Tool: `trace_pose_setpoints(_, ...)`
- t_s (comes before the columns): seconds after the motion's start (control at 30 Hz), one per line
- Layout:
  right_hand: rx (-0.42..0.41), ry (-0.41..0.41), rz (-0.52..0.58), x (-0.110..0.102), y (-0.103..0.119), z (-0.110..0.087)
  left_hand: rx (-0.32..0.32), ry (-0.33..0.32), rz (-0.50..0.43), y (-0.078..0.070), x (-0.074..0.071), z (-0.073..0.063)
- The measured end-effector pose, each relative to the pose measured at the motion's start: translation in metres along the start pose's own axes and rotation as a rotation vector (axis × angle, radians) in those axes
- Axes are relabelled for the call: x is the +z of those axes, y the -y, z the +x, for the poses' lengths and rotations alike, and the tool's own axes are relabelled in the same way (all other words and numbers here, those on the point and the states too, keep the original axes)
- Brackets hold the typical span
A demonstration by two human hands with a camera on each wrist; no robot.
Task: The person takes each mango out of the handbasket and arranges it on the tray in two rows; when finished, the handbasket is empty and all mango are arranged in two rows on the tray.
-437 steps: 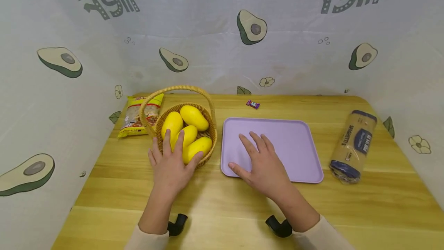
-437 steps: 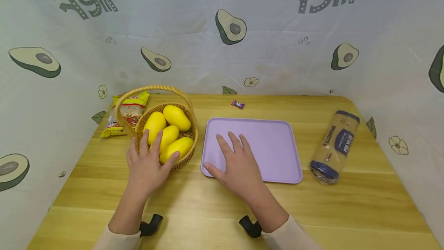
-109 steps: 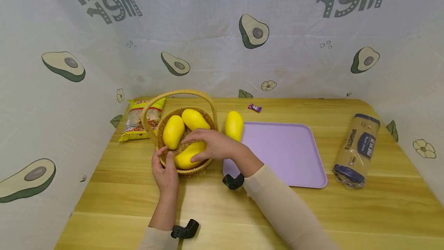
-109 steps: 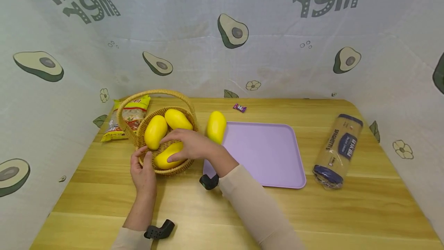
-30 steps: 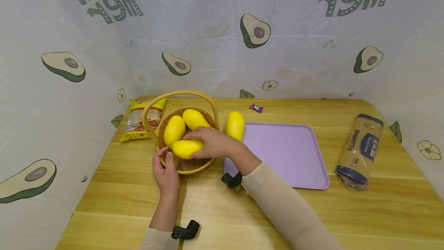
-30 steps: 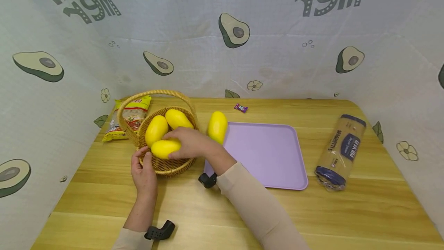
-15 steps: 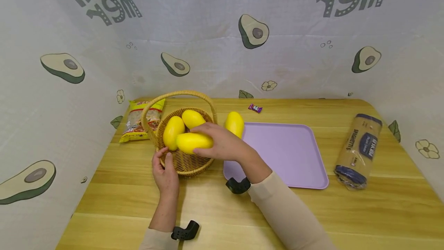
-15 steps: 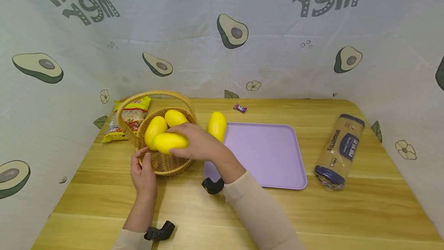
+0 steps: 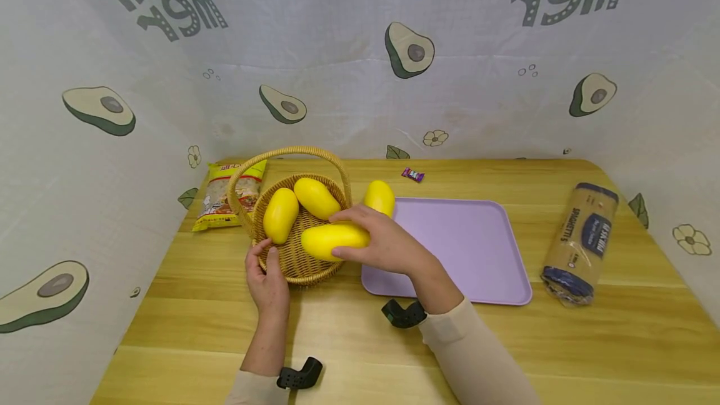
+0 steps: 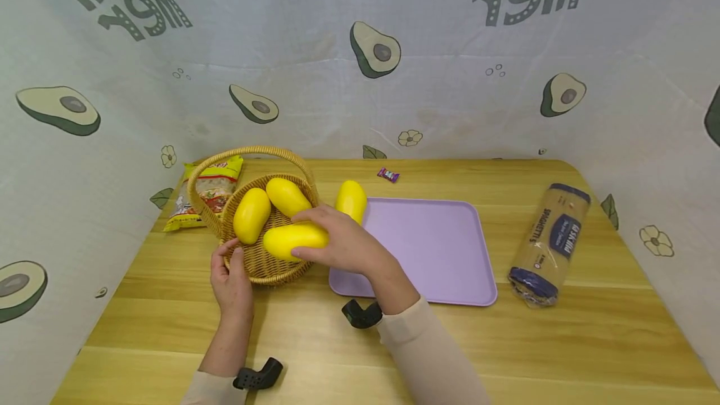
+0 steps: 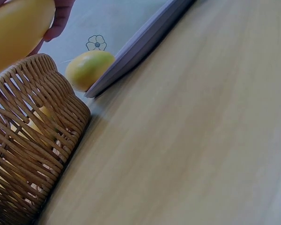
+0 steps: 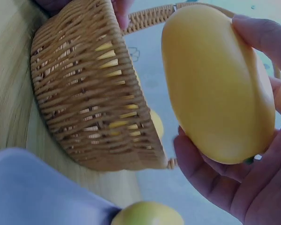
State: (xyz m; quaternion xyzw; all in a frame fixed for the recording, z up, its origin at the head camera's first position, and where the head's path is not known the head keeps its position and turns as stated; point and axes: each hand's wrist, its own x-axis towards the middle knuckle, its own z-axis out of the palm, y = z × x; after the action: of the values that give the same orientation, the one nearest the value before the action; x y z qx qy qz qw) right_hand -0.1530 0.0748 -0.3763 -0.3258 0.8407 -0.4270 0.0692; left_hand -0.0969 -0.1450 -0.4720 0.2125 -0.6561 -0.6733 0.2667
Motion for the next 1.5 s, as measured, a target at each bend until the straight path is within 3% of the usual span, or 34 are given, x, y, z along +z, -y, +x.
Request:
trace_pose_setpoints(0.27, 0.003, 0.033, 0.04, -0.013, -0.007, -0.013, 0.011, -0.008, -0.005, 0.001, 0.0, 0.0)
trace_pose_setpoints(0.57, 0.147, 0.2, 0.037, -0.032, -0.012, -0.026, 0.002, -0.008, -0.016, -0.001, 0.001, 0.0)
trace_pose_setpoints(0.7, 0.171, 0.28, 0.025, -0.04, -0.014, -0.032, 0.0, -0.012, -0.007, 0.0, 0.001, 0.0)
trace_pose_setpoints(0.8, 0.193, 0.297, 0.021, -0.047, -0.016, -0.036, -0.007, -0.01, -0.005, -0.001, 0.001, -0.001)
trace_pose_setpoints(0.97, 0.244, 0.239, 0.03, -0.06, -0.024, -0.043, -0.02, 0.002, -0.006, -0.002, 0.0, -0.001)
trace_pose_setpoints(1.27, 0.291, 0.064, 0.17, -0.078, -0.04, -0.051, -0.026, 0.011, 0.0, 0.0, 0.0, -0.001)
trace_pose_setpoints(1.5, 0.291, -0.058, 0.224, -0.088, -0.043, -0.052, -0.032, 0.01, 0.004, 0.0, 0.0, -0.001)
